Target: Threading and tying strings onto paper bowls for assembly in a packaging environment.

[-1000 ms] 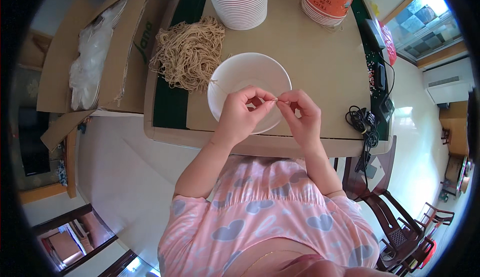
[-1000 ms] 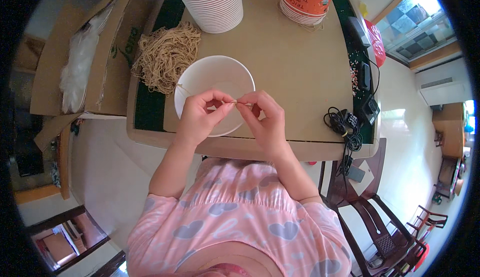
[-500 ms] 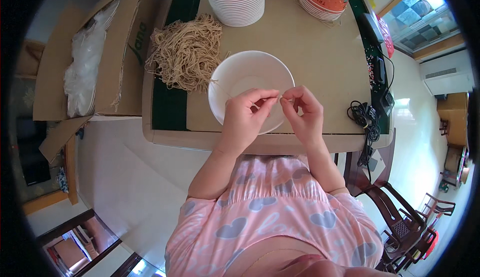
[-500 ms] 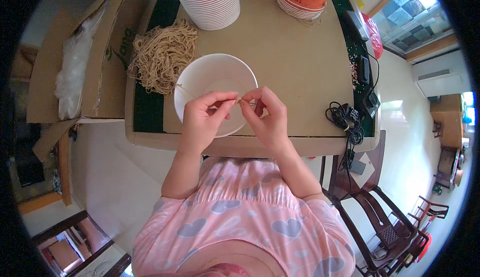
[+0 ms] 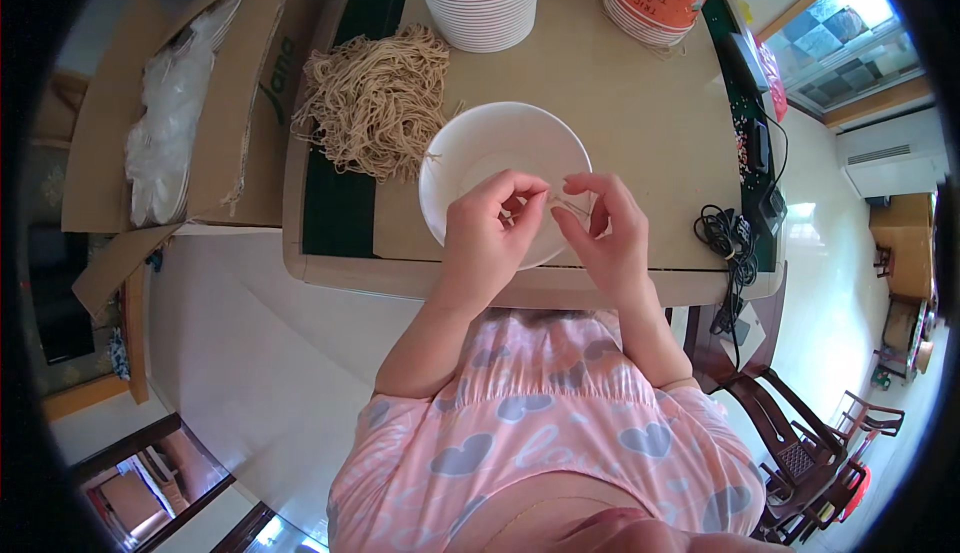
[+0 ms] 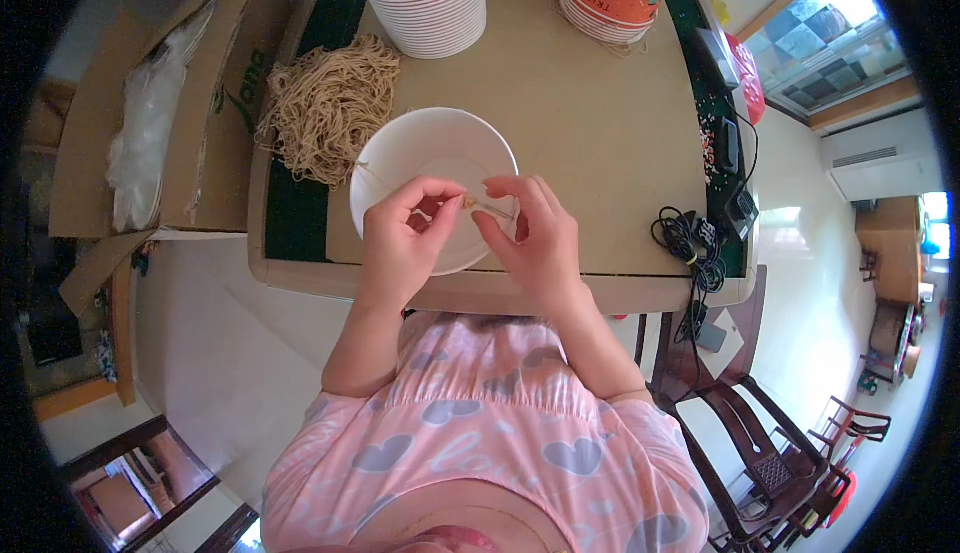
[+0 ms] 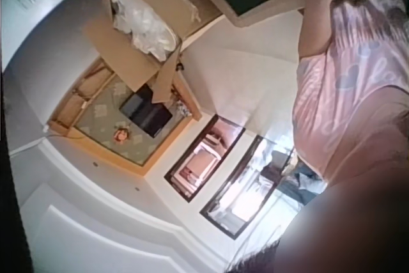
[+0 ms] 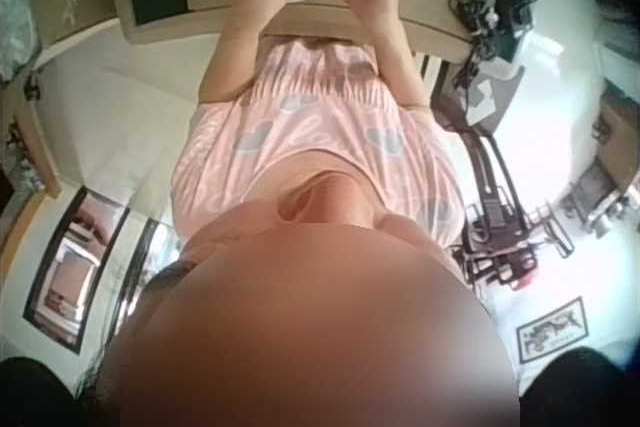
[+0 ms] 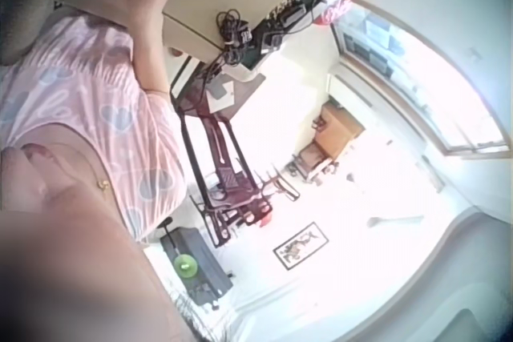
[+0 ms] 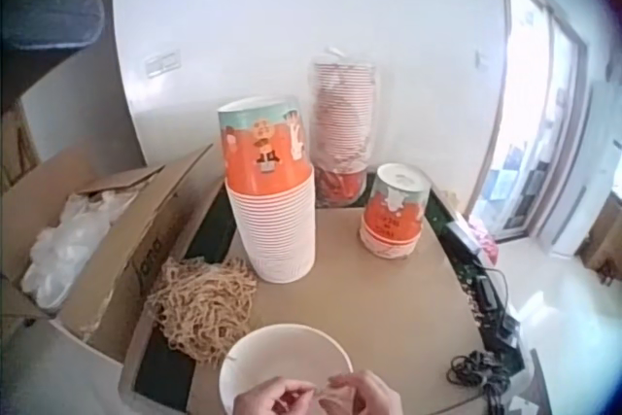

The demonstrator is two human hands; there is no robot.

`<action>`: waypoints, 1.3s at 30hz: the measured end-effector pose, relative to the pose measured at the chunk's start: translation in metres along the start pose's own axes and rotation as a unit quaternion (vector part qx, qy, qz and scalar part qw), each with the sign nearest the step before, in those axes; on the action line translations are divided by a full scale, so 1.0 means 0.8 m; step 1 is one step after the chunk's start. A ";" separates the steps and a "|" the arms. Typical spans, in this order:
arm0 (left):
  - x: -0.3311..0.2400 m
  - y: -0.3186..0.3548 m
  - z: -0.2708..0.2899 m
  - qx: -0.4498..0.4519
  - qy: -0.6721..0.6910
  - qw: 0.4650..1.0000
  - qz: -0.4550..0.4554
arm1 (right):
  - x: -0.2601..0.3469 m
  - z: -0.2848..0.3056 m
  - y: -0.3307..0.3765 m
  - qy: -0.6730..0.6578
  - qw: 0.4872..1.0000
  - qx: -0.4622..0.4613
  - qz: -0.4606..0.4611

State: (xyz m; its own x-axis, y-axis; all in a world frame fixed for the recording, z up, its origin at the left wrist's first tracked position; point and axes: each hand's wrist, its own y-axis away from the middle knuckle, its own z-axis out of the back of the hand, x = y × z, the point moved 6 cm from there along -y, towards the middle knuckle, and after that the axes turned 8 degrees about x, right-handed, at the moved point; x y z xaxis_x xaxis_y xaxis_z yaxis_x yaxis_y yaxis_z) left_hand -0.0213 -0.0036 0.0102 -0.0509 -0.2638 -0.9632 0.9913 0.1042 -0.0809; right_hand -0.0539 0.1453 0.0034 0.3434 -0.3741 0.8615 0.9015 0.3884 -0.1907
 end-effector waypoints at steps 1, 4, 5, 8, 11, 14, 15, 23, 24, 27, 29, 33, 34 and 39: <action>-0.003 0.002 0.001 -0.001 -0.020 1.000 0.000 | 0.007 0.001 -0.001 0.000 1.000 0.000 0.000; -0.014 0.009 0.006 -0.005 -0.085 0.996 -0.018 | 0.026 -0.001 -0.003 0.074 0.996 0.008 0.052; -0.018 0.012 0.008 -0.010 -0.130 0.991 -0.036 | 0.024 -0.005 -0.004 0.069 0.996 0.026 0.056; -0.013 0.022 0.013 -0.032 -0.196 0.975 -0.098 | 0.023 -0.009 -0.004 0.072 0.994 0.054 0.061; -0.013 0.025 0.014 -0.030 -0.201 0.974 -0.103 | 0.025 -0.010 -0.004 0.074 0.993 0.057 0.066; -0.009 0.025 0.014 -0.045 -0.195 0.972 -0.123 | 0.026 -0.012 -0.004 0.070 0.994 0.052 0.068; -0.009 0.025 0.014 -0.046 -0.195 0.972 -0.123 | 0.025 -0.012 -0.004 0.074 0.994 0.054 0.065; -0.006 0.024 0.014 -0.033 -0.193 0.975 -0.107 | 0.037 -0.013 -0.007 0.126 0.986 0.059 0.092; -0.006 0.023 0.014 -0.033 -0.193 0.975 -0.107 | 0.042 -0.009 -0.008 0.121 0.989 0.034 0.081; -0.008 0.025 0.016 -0.035 -0.180 0.977 -0.107 | 0.045 -0.012 -0.008 0.119 0.987 0.053 0.091; -0.011 0.024 0.018 -0.034 -0.167 0.981 -0.092 | 0.038 -0.015 -0.009 0.121 0.987 0.071 0.080; -0.010 0.023 0.018 -0.023 -0.168 0.982 -0.088 | 0.030 -0.016 -0.009 0.085 0.992 0.062 0.066; -0.014 0.023 0.018 -0.019 -0.159 0.983 -0.093 | 0.030 -0.018 -0.008 0.083 0.992 0.063 0.065; -0.008 0.022 0.016 -0.017 -0.147 0.983 -0.105 | 0.036 -0.017 -0.008 0.104 0.988 0.076 0.088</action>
State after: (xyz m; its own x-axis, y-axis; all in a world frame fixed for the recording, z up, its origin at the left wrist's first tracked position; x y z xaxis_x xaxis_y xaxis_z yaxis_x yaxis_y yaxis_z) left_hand -0.0018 -0.0126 0.0186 -0.2118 -0.5479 -0.8092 0.9576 0.0492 -0.2840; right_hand -0.0461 0.1205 0.0230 0.5514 -0.4485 0.7034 0.7788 0.5790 -0.2414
